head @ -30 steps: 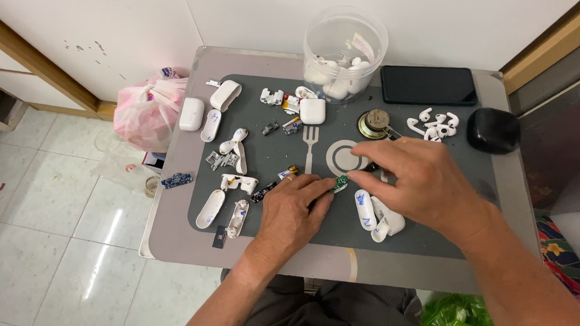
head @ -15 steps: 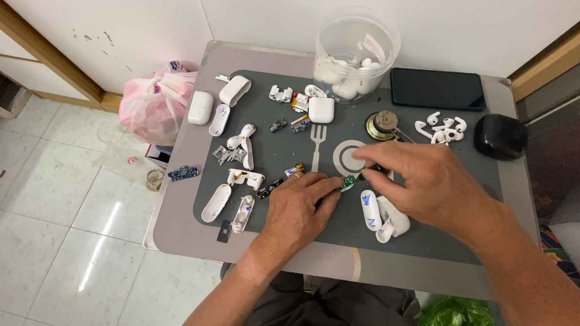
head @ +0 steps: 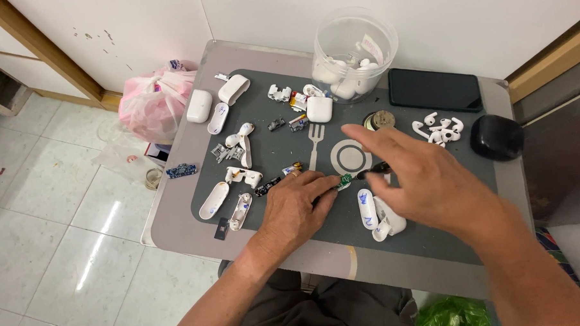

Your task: Inspecting and organizing disassembled AirPods components, including circuit boards and plastic housings, on a repair mat.

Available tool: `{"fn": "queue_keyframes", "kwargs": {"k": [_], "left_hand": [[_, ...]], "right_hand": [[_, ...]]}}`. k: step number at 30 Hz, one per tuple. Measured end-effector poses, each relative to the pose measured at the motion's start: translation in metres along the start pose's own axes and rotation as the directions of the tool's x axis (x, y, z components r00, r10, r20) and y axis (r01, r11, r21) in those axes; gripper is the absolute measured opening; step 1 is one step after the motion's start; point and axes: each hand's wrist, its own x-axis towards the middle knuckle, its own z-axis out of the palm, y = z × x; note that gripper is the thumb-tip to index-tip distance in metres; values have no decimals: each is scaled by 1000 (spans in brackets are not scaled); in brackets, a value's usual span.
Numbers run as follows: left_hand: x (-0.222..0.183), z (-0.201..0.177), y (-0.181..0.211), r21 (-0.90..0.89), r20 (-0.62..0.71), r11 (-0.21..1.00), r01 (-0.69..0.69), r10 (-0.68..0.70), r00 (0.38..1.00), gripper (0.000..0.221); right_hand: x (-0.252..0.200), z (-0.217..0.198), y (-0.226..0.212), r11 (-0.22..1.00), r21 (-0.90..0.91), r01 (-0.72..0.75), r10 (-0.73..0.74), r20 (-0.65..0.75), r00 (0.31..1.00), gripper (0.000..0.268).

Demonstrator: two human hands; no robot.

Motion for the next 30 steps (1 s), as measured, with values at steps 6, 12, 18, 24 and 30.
{"fn": "queue_keyframes", "kwargs": {"k": [6,12,18,24,30], "left_hand": [[0,-1,1,-6,13,1000,7,-6,1000,19],[-3,3,-2,10,5,1000,7,-7,1000,20],[-2,0,2,22,-27,999,-35,36,999,18],[-4,4,0,62,-32,998,-18,19,999,19],[-5,5,-1,55,-21,998,-19,20,1000,20]], "right_hand": [[8,21,6,969,-208,130,-181,-247,952,32],[7,-5,-4,1000,-28,-1,4,101,995,67],[7,2,-2,986,-160,-34,42,48,998,67],[6,27,12,957,-253,141,-204,-244,948,24],[3,13,9,991,-40,129,-129,6,992,58]]}}
